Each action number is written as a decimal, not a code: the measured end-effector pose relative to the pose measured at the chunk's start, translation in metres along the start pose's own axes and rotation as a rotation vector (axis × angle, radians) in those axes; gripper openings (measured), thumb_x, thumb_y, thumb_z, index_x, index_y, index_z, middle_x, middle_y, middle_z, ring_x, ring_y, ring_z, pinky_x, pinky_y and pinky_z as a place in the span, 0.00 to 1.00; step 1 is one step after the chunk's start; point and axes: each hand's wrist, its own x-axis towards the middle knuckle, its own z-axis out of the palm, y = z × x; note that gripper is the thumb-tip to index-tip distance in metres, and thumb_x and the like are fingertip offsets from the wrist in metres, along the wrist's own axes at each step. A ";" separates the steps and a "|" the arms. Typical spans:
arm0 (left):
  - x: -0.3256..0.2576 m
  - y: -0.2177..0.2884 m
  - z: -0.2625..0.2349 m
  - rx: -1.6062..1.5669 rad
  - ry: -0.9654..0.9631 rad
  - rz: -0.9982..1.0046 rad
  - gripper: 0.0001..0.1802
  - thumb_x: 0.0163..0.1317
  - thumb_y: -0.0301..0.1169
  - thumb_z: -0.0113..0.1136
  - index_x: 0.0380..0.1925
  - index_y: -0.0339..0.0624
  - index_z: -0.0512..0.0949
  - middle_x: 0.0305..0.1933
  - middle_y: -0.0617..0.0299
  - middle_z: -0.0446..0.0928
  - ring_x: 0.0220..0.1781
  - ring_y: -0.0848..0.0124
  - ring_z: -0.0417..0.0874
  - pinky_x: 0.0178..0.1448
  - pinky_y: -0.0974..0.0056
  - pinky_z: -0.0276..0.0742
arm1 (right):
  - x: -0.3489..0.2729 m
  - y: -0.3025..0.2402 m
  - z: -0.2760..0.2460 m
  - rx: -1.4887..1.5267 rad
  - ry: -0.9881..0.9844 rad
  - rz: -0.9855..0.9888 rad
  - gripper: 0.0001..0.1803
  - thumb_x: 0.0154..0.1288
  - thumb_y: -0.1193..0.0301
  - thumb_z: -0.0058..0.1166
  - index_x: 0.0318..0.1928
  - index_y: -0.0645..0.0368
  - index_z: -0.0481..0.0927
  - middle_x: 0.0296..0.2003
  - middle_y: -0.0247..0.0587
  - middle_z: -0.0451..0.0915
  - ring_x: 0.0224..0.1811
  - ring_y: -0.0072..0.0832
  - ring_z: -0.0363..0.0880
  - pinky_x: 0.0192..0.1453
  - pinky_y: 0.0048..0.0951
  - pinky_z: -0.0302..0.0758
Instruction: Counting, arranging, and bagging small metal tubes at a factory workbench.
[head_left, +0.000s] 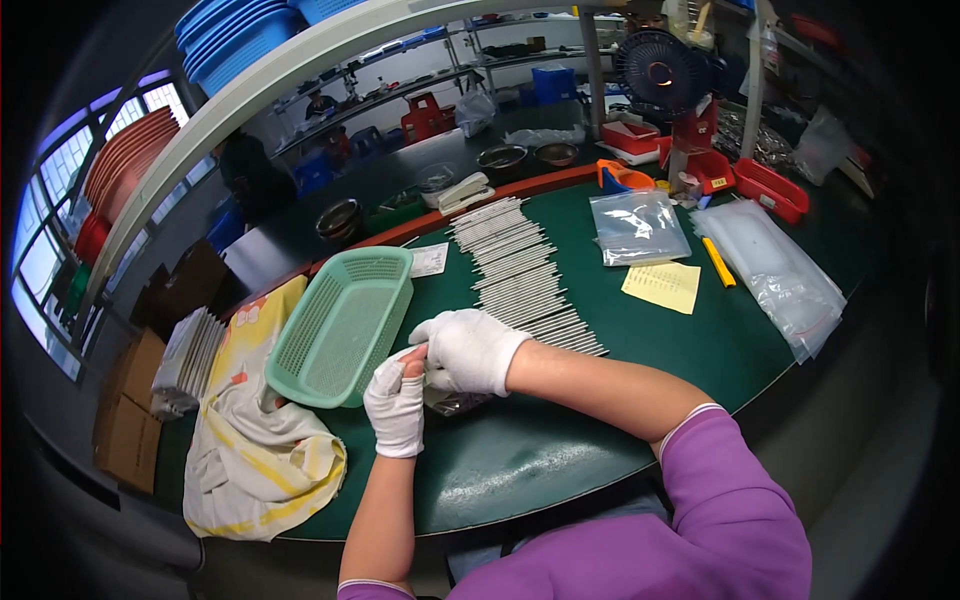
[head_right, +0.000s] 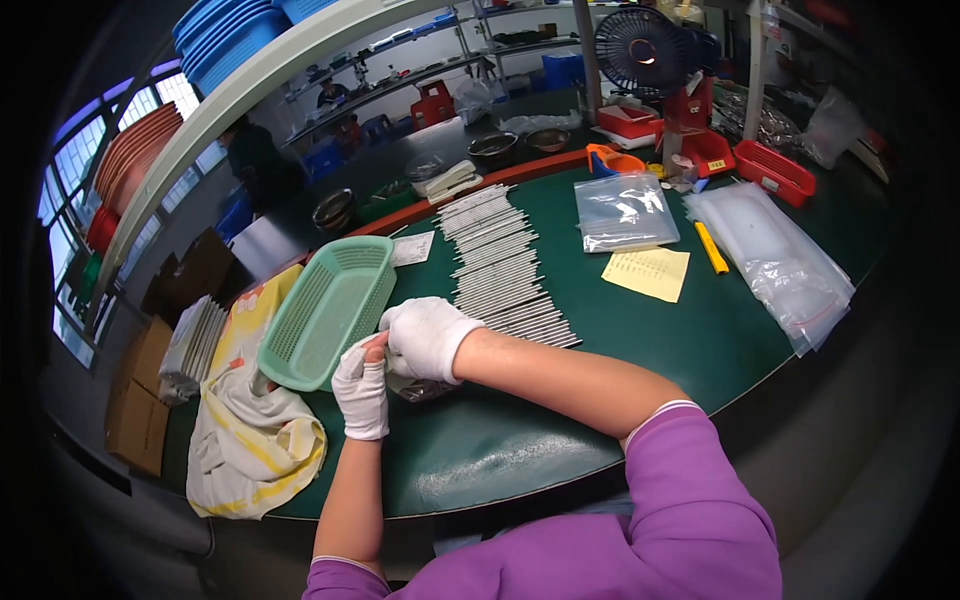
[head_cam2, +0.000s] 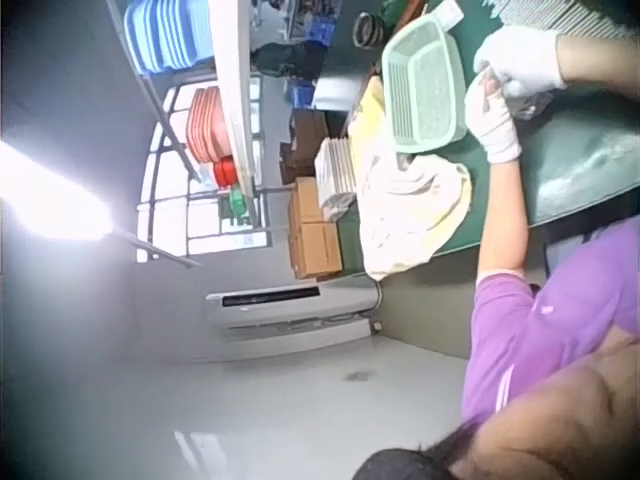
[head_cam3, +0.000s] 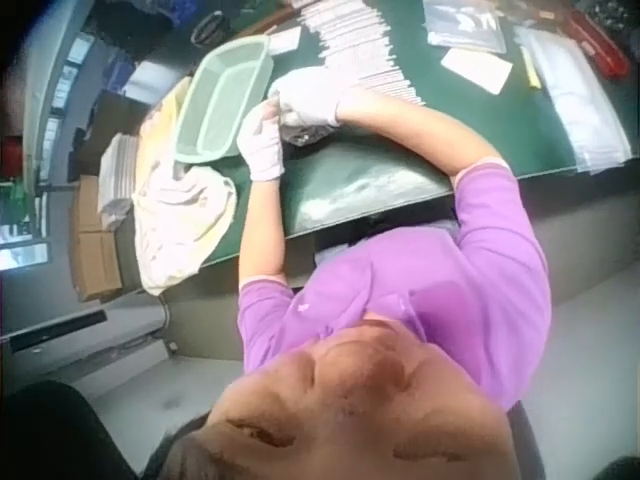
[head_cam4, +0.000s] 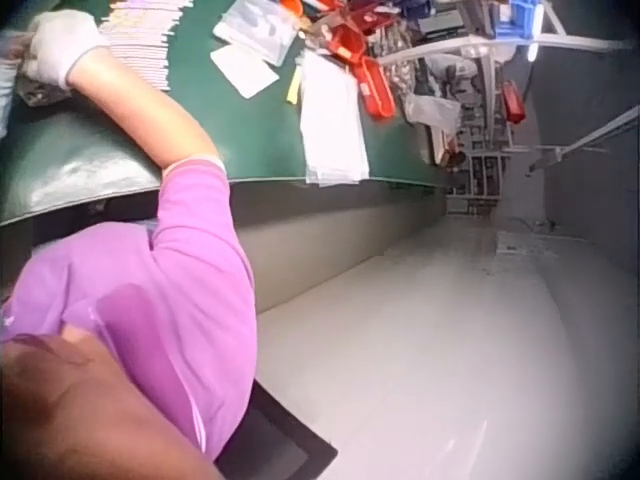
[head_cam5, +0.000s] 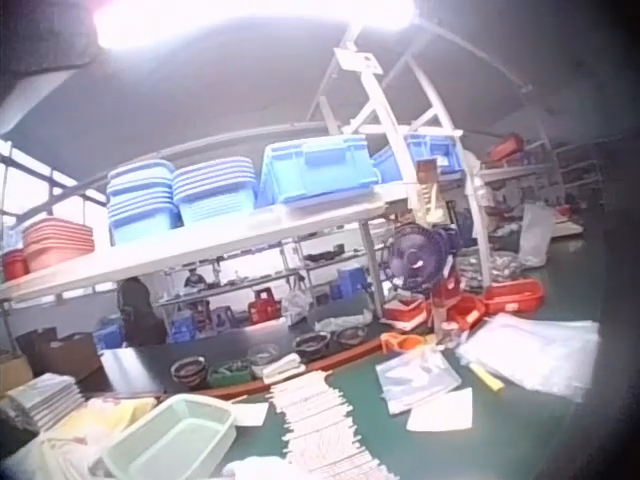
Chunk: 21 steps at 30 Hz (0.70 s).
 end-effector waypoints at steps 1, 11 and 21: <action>0.001 0.000 0.000 0.024 -0.029 0.017 0.13 0.63 0.35 0.57 0.39 0.36 0.81 0.39 0.59 0.80 0.42 0.71 0.78 0.49 0.69 0.71 | 0.000 0.003 0.000 -0.011 -0.020 0.001 0.11 0.49 0.63 0.56 0.26 0.58 0.83 0.40 0.46 0.80 0.39 0.42 0.79 0.45 0.35 0.76; 0.000 -0.003 0.001 0.022 0.095 -0.055 0.13 0.63 0.34 0.57 0.39 0.35 0.81 0.39 0.58 0.81 0.41 0.71 0.79 0.50 0.68 0.72 | 0.000 -0.001 -0.021 0.051 -0.093 0.157 0.14 0.50 0.58 0.57 0.29 0.54 0.85 0.46 0.42 0.79 0.41 0.40 0.80 0.46 0.33 0.76; -0.001 -0.007 -0.001 0.134 0.114 0.048 0.14 0.64 0.35 0.56 0.40 0.35 0.80 0.39 0.57 0.80 0.41 0.70 0.79 0.49 0.67 0.72 | 0.000 -0.012 -0.012 -0.089 0.104 0.083 0.13 0.46 0.61 0.58 0.22 0.59 0.81 0.25 0.47 0.80 0.31 0.43 0.81 0.37 0.38 0.77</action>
